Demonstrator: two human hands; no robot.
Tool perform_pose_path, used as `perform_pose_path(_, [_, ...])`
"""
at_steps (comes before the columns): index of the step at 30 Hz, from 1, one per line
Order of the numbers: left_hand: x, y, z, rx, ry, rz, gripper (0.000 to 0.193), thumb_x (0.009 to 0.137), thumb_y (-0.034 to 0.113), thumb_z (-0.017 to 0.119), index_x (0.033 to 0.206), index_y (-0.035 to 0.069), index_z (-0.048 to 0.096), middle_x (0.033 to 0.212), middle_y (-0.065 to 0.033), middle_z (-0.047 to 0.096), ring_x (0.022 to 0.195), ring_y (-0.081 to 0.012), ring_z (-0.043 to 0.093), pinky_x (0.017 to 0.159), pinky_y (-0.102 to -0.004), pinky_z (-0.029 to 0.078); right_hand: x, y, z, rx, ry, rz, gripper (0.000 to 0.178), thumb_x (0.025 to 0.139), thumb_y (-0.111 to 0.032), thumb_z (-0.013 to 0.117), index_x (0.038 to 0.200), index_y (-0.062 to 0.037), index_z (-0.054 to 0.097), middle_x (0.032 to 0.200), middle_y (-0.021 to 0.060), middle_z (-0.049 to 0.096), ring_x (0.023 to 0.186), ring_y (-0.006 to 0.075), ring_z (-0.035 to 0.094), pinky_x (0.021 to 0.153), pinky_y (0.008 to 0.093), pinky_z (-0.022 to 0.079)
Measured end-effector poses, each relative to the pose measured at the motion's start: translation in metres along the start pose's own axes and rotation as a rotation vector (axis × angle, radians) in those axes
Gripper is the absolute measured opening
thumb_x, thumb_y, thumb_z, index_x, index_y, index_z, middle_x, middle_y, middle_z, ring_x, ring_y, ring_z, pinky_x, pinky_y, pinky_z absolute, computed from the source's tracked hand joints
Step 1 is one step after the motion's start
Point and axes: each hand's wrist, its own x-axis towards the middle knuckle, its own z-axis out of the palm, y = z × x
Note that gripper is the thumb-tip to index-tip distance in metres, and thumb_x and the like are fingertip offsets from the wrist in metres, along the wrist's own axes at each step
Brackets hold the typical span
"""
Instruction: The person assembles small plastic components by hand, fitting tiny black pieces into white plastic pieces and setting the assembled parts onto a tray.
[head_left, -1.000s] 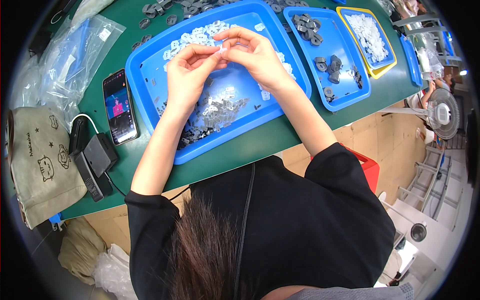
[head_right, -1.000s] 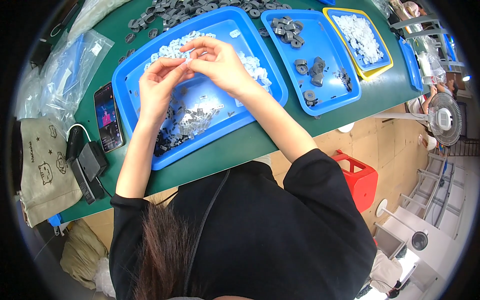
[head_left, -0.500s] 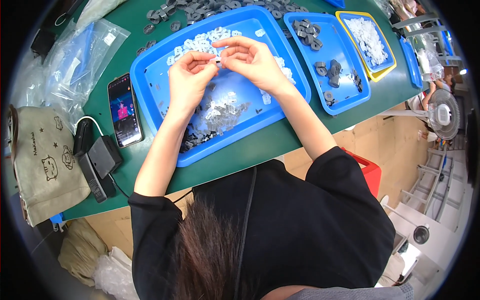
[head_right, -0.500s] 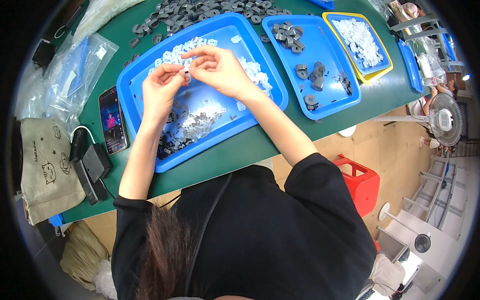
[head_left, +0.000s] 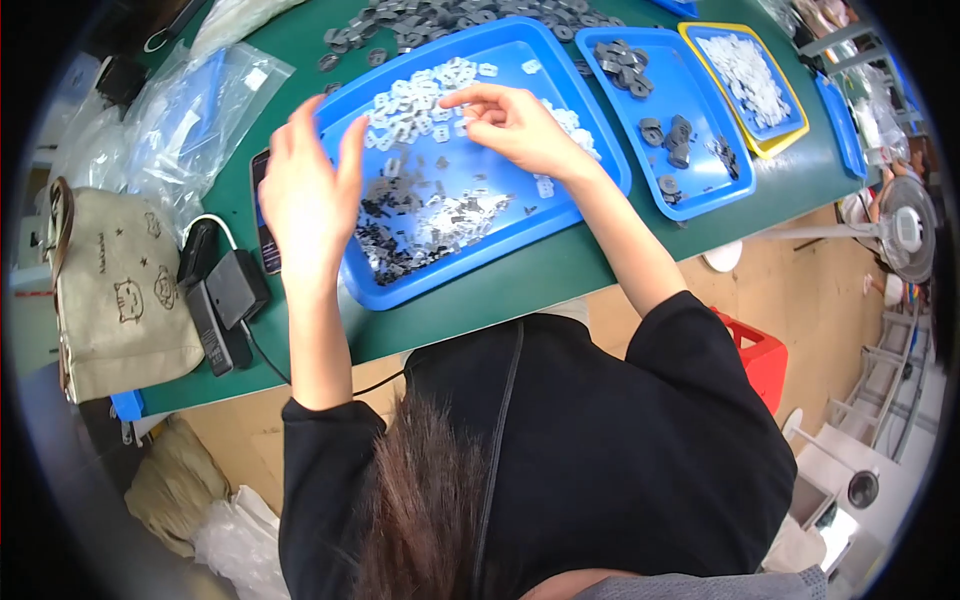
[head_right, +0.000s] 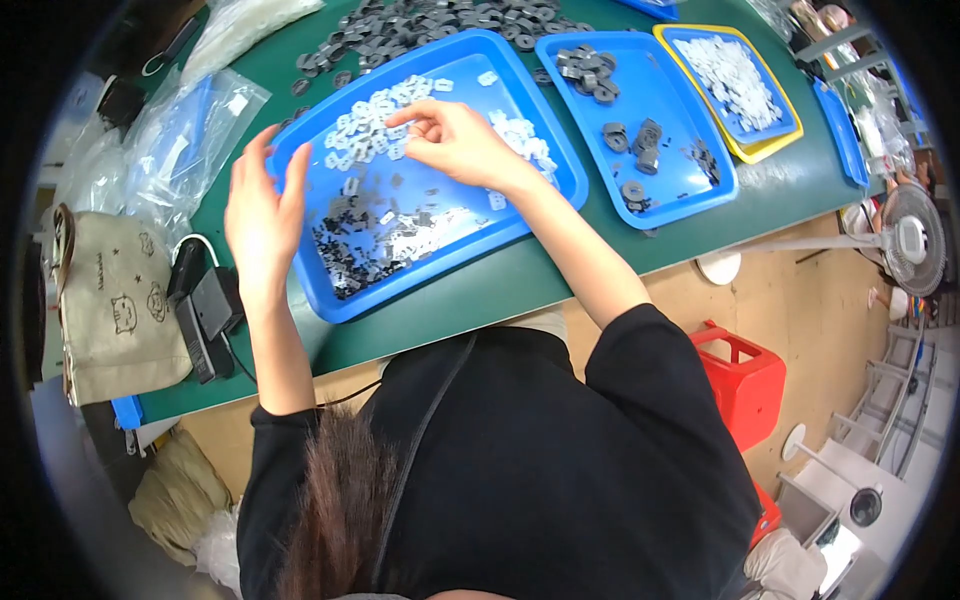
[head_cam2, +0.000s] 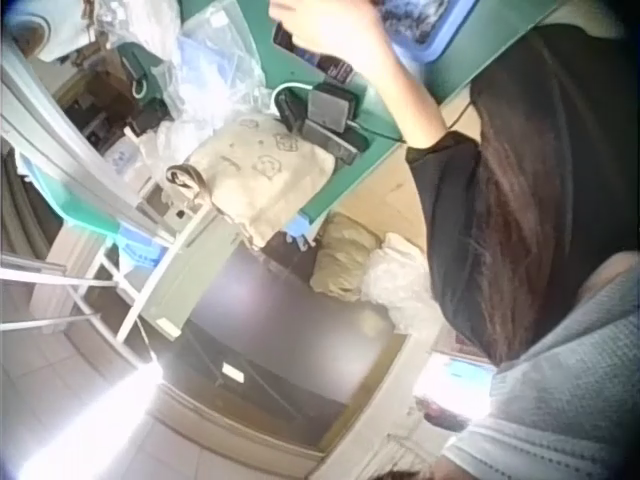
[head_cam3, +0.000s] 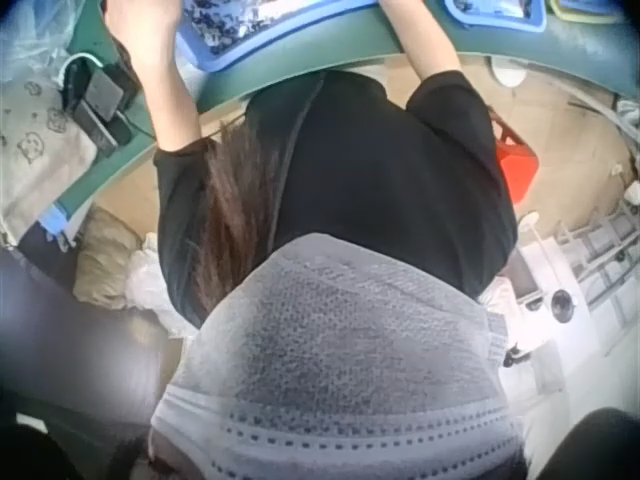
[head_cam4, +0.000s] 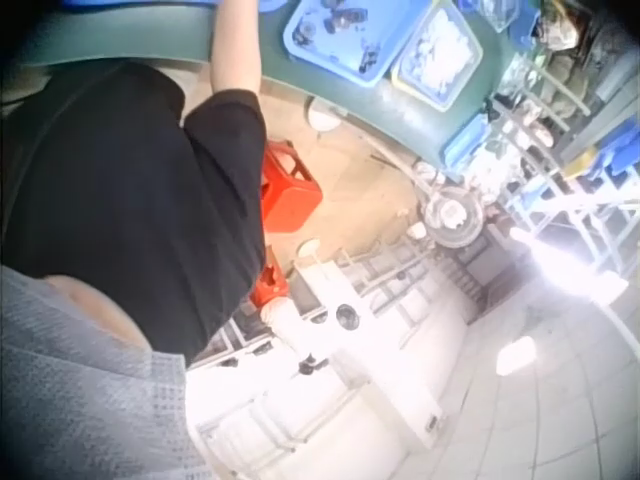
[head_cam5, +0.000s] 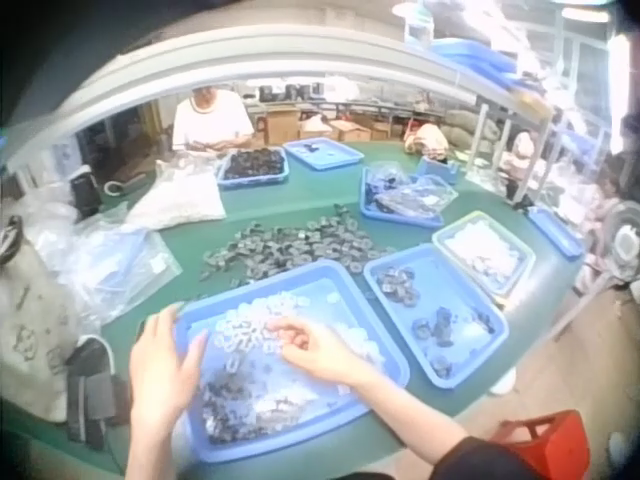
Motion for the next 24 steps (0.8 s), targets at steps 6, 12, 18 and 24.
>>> perform_pose_path(6, [-0.020,-0.067,0.006,-0.006,-0.168,-0.581,0.089,0.084,0.062,0.046,0.144,0.006,0.012,0.131,-0.0303,0.035,0.115,-0.0432,0.047,0.097,-0.0536,0.033,0.001,-0.005,0.011,-0.045,-0.050,0.026,0.038,0.077,-0.007,0.054,0.114,-0.0003,0.058,0.079,-0.0047,0.049,0.069,0.0023,0.045,0.066,0.0183,0.040])
perform_pose_path(12, [0.001,-0.050,0.027,-0.248,0.198,0.000,0.076,0.085,0.044,0.058,0.137,-0.002,0.027,0.130,-0.0247,0.039,0.122,-0.0355,0.038,0.104,-0.0464,0.024,0.000,0.000,0.008,-0.049,-0.003,0.016,0.039,0.076,-0.006,0.055,0.114,-0.0019,0.058,0.077,-0.0051,0.048,0.067,0.0019,0.045,0.065,0.0175,0.040])
perform_pose_path(18, [0.000,0.012,0.049,-0.652,-0.137,0.185,0.034,0.080,0.016,0.063,0.110,0.002,0.058,0.102,-0.0165,0.059,0.092,-0.0295,0.060,0.081,-0.0356,0.049,0.004,-0.001,0.015,0.100,0.092,-0.060,0.035,0.074,-0.006,0.058,0.109,-0.0013,0.058,0.081,-0.0005,0.055,0.067,0.0028,0.049,0.063,0.0173,0.041])
perform_pose_path(24, [-0.006,0.007,0.078,-1.181,-0.368,-0.179,0.025,0.082,0.009,0.062,0.104,-0.001,0.061,0.089,-0.0116,0.065,0.081,-0.0162,0.064,0.071,-0.0276,0.053,0.007,0.002,0.014,0.159,0.184,-0.056,0.029,0.078,-0.007,0.066,0.105,-0.0009,0.058,0.088,0.0039,0.060,0.080,0.0070,0.057,0.075,0.0204,0.046])
